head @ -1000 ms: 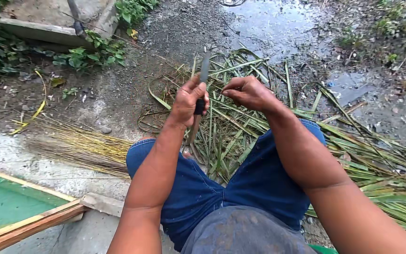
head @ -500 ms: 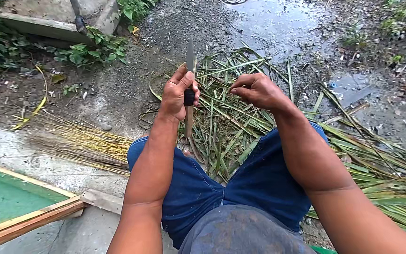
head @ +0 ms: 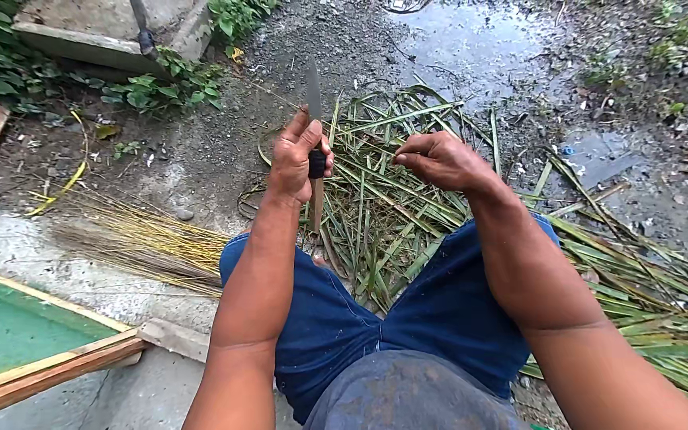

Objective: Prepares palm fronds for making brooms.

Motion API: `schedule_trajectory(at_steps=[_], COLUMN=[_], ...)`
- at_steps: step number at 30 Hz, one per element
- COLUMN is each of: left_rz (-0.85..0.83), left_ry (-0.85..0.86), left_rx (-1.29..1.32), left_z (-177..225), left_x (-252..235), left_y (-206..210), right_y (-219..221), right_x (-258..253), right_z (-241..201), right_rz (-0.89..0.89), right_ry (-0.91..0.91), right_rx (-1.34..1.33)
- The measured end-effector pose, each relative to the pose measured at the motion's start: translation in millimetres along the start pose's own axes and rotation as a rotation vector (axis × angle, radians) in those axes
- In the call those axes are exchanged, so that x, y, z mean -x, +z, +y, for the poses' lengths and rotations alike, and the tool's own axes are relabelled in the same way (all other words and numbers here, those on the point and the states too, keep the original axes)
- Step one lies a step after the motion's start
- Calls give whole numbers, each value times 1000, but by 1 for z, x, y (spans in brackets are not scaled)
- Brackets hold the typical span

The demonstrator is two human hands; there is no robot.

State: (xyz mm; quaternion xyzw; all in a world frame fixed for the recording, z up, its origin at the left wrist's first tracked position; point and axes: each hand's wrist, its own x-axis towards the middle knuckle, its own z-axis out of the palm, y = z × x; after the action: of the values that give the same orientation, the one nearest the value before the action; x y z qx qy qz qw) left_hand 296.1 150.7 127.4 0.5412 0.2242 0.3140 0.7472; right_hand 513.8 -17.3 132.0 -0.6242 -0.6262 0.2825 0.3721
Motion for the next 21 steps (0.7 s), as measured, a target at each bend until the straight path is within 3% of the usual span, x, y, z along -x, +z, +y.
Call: schedule_trajectory(at_steps=[8, 13, 21], left_rz=[65, 23, 139], left_ry=[63, 32, 130], left_rx=[15, 16, 7], left_z=[13, 8, 25], left_x=[-6, -2, -8], left_y=[-15, -13, -40], right_y=[-2, -4, -16], right_x=[0, 1, 12], right_z=[2, 7, 7], right_rz=[1, 25, 28], right_ry=[-41, -50, -88], right_rx=[-1, 20, 55])
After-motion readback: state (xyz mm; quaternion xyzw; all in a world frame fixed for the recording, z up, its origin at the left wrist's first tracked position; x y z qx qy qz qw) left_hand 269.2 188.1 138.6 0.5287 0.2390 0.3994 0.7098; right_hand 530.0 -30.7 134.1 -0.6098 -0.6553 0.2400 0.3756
